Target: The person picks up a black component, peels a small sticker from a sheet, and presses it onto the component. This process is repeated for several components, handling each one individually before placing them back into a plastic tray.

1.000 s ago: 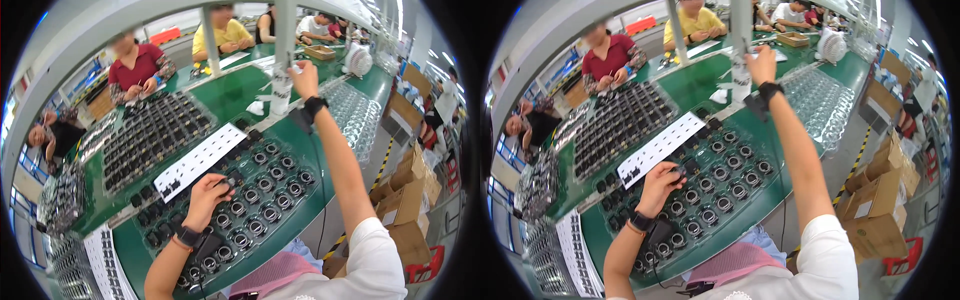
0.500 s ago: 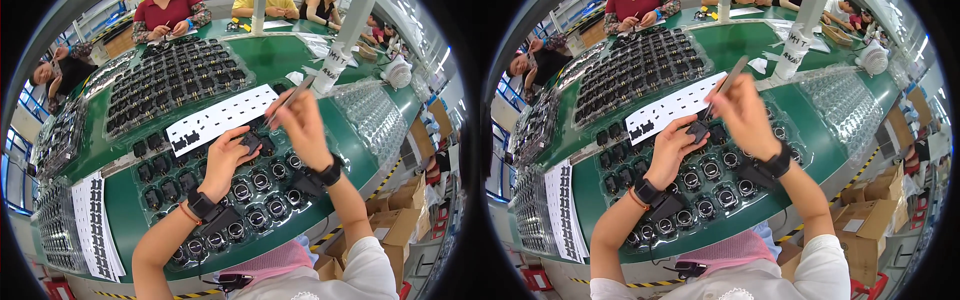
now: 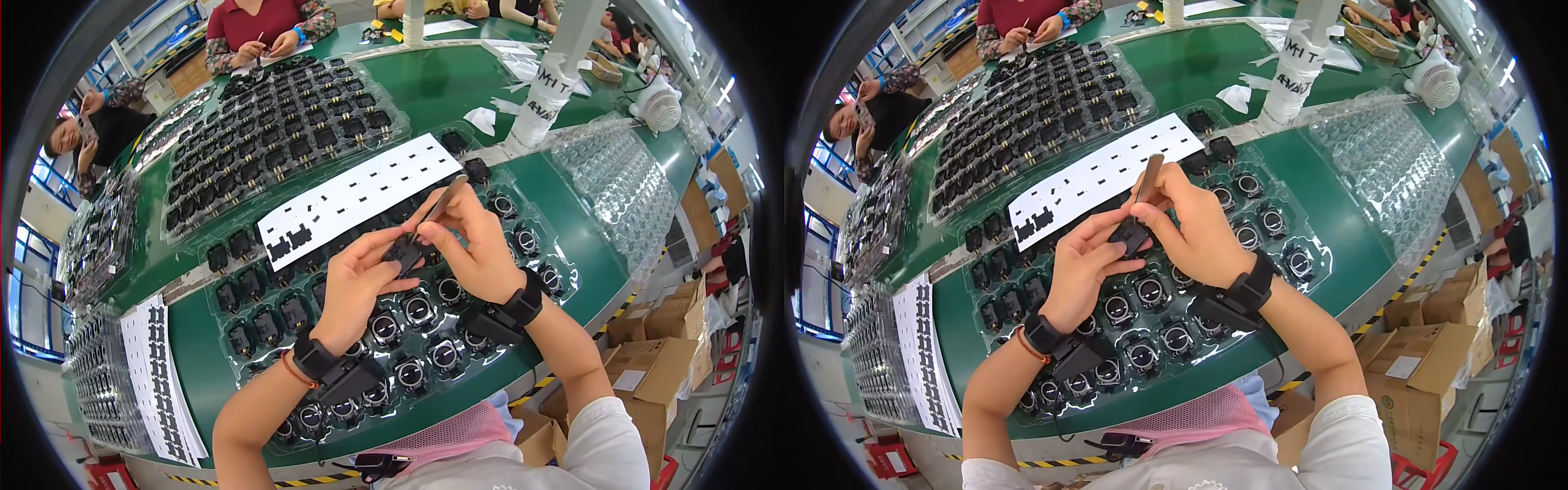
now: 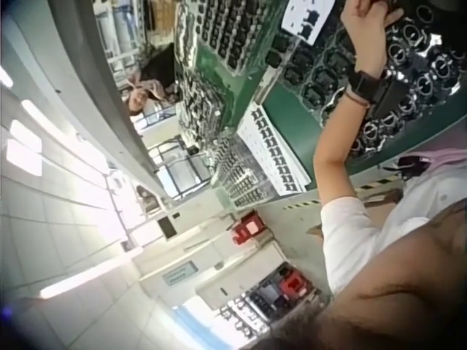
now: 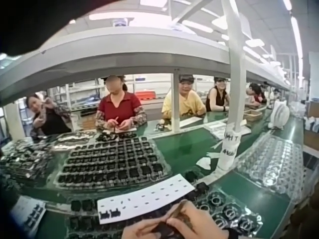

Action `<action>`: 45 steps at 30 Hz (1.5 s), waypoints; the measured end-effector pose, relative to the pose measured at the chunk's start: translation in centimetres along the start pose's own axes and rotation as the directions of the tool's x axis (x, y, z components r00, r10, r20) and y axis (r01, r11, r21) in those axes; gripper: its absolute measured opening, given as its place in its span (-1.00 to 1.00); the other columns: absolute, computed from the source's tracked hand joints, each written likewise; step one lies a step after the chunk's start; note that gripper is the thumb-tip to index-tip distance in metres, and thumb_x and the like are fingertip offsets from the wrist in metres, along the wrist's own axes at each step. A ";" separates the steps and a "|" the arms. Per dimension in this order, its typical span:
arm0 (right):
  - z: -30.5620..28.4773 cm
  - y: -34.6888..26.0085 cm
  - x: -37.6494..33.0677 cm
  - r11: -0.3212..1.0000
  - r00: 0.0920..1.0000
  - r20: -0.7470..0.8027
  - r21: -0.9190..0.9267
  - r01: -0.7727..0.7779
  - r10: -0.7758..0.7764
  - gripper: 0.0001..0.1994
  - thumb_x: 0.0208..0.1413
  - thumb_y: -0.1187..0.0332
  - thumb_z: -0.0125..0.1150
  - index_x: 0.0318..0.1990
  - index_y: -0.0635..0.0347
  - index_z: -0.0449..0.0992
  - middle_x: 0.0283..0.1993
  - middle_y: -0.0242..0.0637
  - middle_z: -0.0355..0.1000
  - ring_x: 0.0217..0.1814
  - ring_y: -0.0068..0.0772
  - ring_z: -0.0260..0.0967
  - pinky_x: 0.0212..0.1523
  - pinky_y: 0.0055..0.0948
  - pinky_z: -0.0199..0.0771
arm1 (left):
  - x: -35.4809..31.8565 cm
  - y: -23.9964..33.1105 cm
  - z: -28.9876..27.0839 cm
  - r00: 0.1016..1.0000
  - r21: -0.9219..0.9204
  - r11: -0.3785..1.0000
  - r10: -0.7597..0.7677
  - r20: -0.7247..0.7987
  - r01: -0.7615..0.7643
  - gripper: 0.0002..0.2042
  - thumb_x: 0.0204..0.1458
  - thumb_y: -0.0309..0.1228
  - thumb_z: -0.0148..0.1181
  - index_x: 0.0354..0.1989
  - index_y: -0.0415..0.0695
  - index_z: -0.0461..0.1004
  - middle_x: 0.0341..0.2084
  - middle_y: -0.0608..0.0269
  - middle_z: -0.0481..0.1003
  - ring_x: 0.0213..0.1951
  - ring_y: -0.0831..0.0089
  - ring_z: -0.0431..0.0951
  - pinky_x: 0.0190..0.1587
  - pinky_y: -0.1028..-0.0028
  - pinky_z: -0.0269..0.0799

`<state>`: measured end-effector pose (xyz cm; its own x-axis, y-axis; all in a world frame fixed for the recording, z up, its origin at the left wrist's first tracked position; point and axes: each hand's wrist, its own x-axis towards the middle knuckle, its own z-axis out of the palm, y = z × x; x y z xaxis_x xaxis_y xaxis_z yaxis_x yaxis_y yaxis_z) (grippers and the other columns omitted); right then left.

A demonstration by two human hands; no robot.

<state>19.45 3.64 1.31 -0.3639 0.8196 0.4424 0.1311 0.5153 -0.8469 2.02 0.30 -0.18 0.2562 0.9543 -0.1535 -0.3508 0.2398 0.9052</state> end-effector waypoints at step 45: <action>-20.0 2.5 7.5 0.702 0.677 -0.663 -0.646 -0.301 -0.320 -0.76 -0.19 0.37 0.34 -0.39 0.19 0.40 -0.43 -0.19 0.40 -0.26 -0.08 0.34 -0.28 -0.19 0.36 | -0.7 -0.9 0.5 0.999 0.088 0.995 0.050 0.021 -0.051 -0.75 0.04 -0.63 -0.02 -0.07 -0.30 0.34 -0.16 -0.04 0.47 -0.21 0.23 0.56 -0.27 0.43 0.57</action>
<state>35.47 16.05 8.44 0.3226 0.5561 0.7659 0.7971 0.2767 -0.5367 2.65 -0.63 -0.69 0.2577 0.9610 -0.0999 -0.2827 0.1739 0.9433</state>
